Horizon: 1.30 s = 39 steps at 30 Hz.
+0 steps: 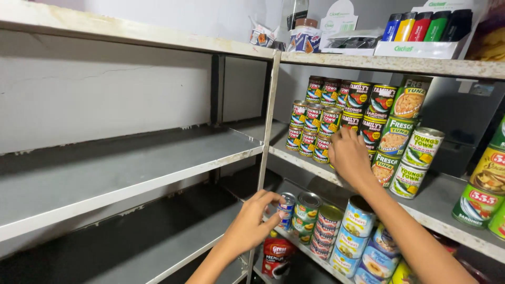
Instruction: Organizing and stacking various canned goods including sardines and tuna on store shelves.
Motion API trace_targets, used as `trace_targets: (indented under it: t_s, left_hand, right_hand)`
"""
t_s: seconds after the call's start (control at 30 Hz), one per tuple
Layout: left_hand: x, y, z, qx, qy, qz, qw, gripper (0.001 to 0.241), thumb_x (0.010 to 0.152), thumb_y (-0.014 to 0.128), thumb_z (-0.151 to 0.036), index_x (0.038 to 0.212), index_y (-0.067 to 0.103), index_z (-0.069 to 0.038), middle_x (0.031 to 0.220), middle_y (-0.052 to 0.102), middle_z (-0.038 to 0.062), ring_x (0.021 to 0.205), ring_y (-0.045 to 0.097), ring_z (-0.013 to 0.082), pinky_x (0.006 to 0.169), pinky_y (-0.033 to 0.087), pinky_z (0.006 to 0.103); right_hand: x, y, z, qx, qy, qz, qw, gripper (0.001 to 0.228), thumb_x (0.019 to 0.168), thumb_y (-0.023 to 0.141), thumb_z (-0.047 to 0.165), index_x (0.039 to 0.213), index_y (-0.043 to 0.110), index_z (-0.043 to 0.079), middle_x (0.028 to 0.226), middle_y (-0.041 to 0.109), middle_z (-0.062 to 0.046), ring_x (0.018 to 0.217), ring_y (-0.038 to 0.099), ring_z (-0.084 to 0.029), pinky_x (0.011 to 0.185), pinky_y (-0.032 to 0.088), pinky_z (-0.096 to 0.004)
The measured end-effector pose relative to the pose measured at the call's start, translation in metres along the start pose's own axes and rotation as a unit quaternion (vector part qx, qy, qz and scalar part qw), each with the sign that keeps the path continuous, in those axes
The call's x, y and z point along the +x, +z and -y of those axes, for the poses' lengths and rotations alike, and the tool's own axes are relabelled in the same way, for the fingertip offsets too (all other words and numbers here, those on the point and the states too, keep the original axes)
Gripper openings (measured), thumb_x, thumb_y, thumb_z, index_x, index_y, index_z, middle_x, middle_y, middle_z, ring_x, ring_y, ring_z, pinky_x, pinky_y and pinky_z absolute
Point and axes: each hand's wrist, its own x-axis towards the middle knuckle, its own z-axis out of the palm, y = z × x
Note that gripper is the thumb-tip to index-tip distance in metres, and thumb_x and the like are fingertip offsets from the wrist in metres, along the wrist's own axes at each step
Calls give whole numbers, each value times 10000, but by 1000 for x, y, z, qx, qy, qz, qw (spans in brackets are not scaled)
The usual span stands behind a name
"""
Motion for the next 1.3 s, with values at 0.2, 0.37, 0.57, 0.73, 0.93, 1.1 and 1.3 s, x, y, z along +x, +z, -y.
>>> trace_targets:
  t_s: [0.2,0.37,0.57,0.73,0.93,1.1,1.3]
  left_hand:
    - [20,22,14,-25,-26,-4,999,279,885,706,-183,1125,671,-46,980,658,92,851,640,217,786,532,353]
    - [31,23,24,-29,-12,9,999,270,887,723,-168,1113,674,-27,962,680,94,835,648,209,769,532,343]
    - [41,26,42,-55,-24,23,998,266,886,720,-154,1117,684,-27,949,680,102,761,650,201,700,543,332]
    - [46,21,49,-61,-32,52,996,267,892,718,-161,1123,678,-32,957,679,97,770,669,191,712,545,329]
    - [55,19,55,-80,-43,72,993,285,877,713,-153,1139,671,-49,963,667,91,756,660,192,696,553,326]
    - [61,20,56,-87,4,76,993,269,891,709,-143,1134,665,-37,969,662,114,833,668,222,751,554,346]
    - [78,21,52,-65,19,-47,997,378,862,745,-184,1186,637,-24,1096,663,144,1044,682,287,906,538,371]
  right_hand:
    - [69,49,-46,-213,-66,-49,974,283,854,697,145,1108,696,19,1182,619,-118,1158,536,-269,918,431,-424]
    - [100,76,-53,-270,-8,-13,963,392,868,735,309,1117,698,8,1139,627,-101,1148,515,-278,898,406,-511]
    - [109,102,-68,-295,33,-13,955,413,802,782,252,1164,689,77,1154,650,-65,1194,512,-265,940,396,-530]
    - [115,99,-65,-247,44,27,968,377,794,783,246,1090,727,20,1152,667,-117,1227,500,-318,956,382,-578]
    - [121,94,-71,-155,76,46,984,285,714,748,-10,999,736,-10,1180,674,-173,1244,495,-361,960,334,-601]
    - [123,88,-69,-92,77,38,992,158,730,748,-39,874,732,24,1060,700,-170,1199,522,-357,977,299,-642]
    - [106,13,-5,-16,10,27,999,161,742,809,67,809,663,50,939,702,-106,1066,564,-325,880,308,-562]
